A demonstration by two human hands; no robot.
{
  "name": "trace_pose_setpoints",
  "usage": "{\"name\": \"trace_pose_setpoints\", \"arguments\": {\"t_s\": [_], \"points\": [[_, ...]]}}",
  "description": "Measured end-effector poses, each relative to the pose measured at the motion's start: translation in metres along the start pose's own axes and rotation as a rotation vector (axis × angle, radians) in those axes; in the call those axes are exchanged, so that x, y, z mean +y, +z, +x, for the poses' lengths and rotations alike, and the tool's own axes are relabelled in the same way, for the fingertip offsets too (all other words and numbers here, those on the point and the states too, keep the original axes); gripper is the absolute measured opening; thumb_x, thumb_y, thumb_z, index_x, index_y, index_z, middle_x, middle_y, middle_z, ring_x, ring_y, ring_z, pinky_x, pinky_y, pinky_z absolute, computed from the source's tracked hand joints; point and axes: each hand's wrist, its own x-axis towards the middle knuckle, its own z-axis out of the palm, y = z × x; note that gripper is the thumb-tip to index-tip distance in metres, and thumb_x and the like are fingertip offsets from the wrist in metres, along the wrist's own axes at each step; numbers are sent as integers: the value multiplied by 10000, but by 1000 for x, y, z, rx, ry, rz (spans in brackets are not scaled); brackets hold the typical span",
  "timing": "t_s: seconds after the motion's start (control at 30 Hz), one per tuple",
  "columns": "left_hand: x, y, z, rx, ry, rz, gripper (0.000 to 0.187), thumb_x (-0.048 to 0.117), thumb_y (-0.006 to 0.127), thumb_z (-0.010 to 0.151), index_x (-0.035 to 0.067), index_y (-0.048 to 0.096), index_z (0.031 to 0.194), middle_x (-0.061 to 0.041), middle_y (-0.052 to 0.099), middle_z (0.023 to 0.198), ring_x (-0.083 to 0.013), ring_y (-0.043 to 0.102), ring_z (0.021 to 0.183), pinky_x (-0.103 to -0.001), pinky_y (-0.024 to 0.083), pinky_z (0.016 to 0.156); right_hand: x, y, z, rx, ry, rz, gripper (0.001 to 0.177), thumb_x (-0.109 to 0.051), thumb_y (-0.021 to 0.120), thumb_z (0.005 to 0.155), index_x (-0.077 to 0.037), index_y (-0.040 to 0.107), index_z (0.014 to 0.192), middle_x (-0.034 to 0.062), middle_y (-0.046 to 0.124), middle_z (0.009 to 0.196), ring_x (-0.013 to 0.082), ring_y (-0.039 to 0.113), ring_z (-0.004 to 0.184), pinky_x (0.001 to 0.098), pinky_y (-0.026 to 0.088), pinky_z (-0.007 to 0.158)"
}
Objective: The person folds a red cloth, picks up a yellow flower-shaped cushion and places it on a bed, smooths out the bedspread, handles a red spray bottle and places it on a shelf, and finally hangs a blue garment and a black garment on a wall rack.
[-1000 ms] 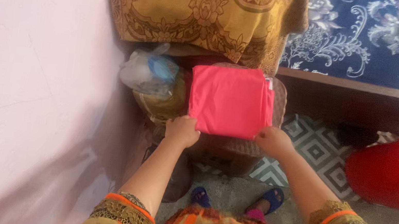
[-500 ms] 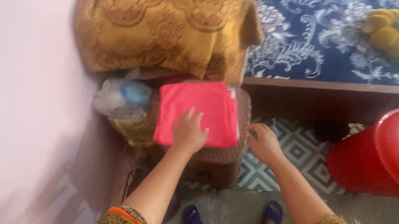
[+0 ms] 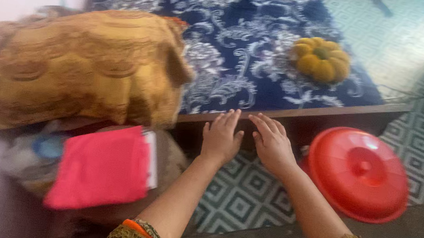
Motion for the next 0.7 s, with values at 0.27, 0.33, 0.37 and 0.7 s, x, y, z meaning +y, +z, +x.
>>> {"name": "trace_pose_setpoints", "arguments": {"t_s": [0.27, 0.33, 0.37, 0.7], "points": [[87, 56, 73, -58, 75, -50, 610, 349, 572, 980, 168, 395, 1535, -87, 406, 1603, -326, 346, 1479, -666, 243, 1145, 84, -53, 36, 144, -23, 3, 497, -150, 581, 947, -185, 555, 1442, 165, 533, 1492, 420, 454, 1370, 512, 397, 1106], [81, 61, 91, -51, 61, -49, 603, 348, 573, 977, 165, 405, 1527, -85, 419, 1599, -326, 360, 1477, -668, 255, 1141, 95, -45, 52, 146, -32, 19, 504, -145, 588, 940, -181, 556, 1442, 166, 536, 1489, 425, 458, 1366, 514, 396, 1105], [76, 63, 103, -47, 49, -54, 601, 350, 575, 973, 164, 411, 1520, -80, 428, 1594, -321, 368, 1478, -668, 262, 1138, 100, -40, 63, 145, -38, 24, 504, -140, 592, 937, -177, 557, 1438, 166, 537, 1490, 425, 460, 1367, 514, 395, 1105], [48, 103, 287, 64, 124, -255, 644, 349, 580, 951, 162, 405, 1541, -103, 497, 1555, -331, 467, 1431, -573, 387, 1151, 190, -32, 209, 172, -56, -98, 504, -129, 609, 922, -139, 572, 1425, 143, 597, 1410, 390, 507, 1341, 510, 412, 1116]]}}
